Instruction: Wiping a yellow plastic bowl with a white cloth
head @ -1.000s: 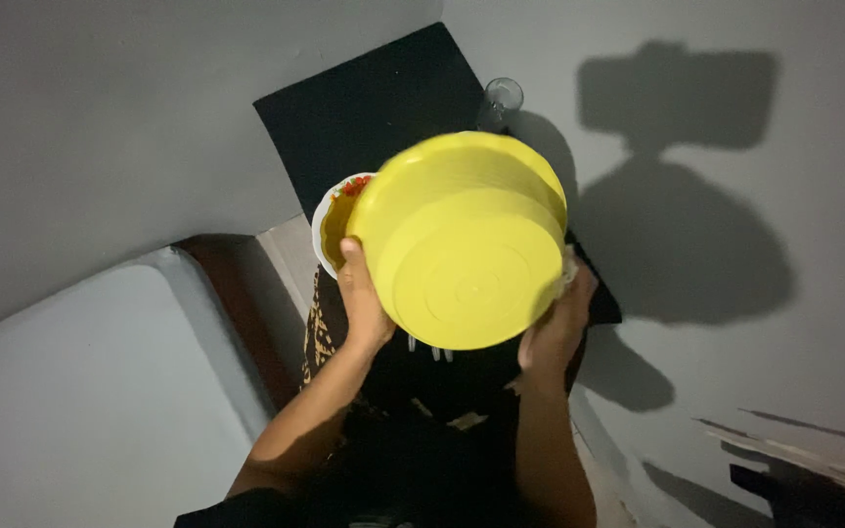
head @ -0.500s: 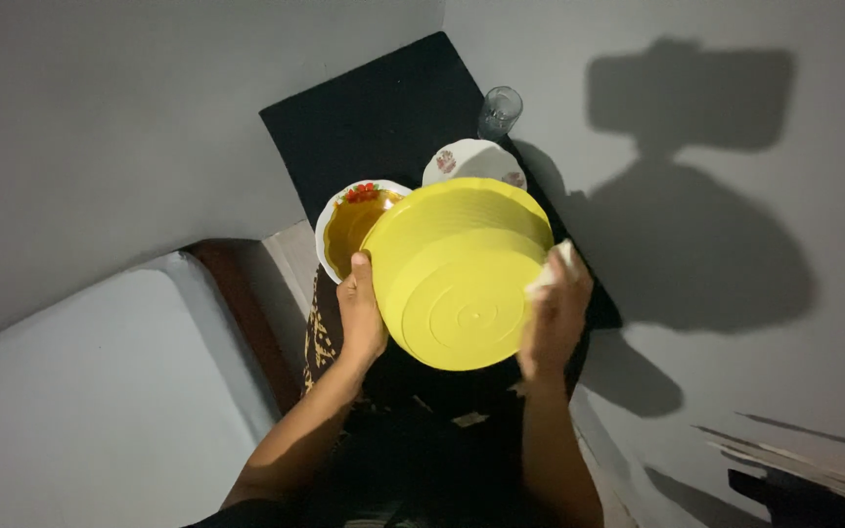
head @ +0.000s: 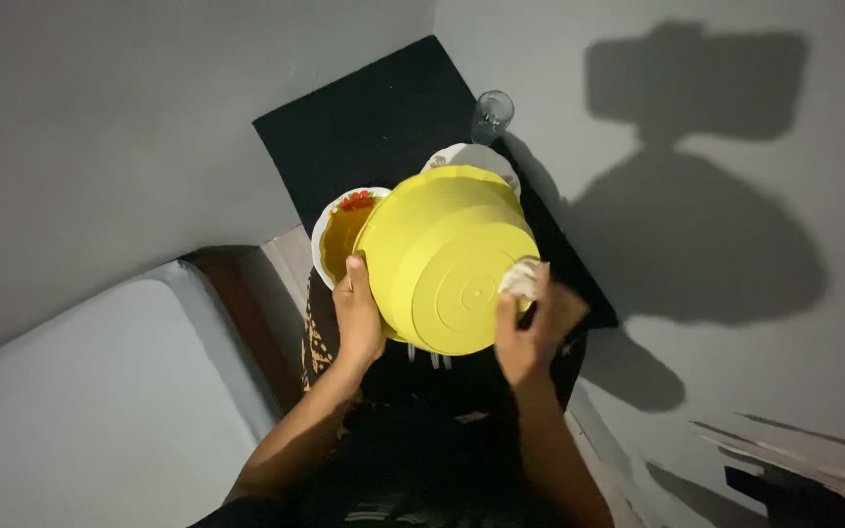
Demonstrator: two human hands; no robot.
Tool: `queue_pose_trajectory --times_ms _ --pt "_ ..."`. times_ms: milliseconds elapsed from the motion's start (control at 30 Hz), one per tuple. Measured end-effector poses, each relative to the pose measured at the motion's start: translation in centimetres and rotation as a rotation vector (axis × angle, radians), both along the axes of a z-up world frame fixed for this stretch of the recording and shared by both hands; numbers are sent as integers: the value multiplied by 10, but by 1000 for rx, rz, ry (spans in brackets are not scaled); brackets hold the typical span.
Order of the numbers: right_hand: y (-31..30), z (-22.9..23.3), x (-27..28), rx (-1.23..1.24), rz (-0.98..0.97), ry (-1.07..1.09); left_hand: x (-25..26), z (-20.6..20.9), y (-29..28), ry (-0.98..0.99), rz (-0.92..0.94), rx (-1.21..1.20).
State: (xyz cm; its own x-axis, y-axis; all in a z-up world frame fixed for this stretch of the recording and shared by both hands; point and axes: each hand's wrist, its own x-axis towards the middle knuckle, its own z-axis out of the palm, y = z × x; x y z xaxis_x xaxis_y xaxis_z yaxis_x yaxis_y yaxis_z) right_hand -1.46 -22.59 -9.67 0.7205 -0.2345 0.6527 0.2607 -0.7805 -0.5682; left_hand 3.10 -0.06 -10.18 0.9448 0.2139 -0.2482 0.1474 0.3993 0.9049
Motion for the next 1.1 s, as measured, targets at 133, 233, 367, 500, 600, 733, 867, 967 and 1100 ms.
queue_pose_trajectory --times_ms 133,233,367,500,600,733,867,967,1100 --pt "-14 35 12 -51 -43 79 0 5 -5 -18 5 -36" --pt "-9 48 22 -146 -3 130 6 11 -9 -81 -1 2" --pt "22 49 22 2 82 144 13 6 -18 -97 24 -4" --pt "44 48 10 57 289 105 19 18 -18 -72 8 21" --pt "38 46 27 -102 329 46 26 40 -10 -80 25 -8" --pt "24 61 47 -101 242 102 22 -12 -2 -96 36 -33" --pt "38 71 41 -26 384 201 25 12 -5 -7 20 150" --pt "39 66 38 -127 499 164 28 47 -5 -90 20 58" --pt "18 61 61 -277 353 217 29 34 1 -90 -7 94"
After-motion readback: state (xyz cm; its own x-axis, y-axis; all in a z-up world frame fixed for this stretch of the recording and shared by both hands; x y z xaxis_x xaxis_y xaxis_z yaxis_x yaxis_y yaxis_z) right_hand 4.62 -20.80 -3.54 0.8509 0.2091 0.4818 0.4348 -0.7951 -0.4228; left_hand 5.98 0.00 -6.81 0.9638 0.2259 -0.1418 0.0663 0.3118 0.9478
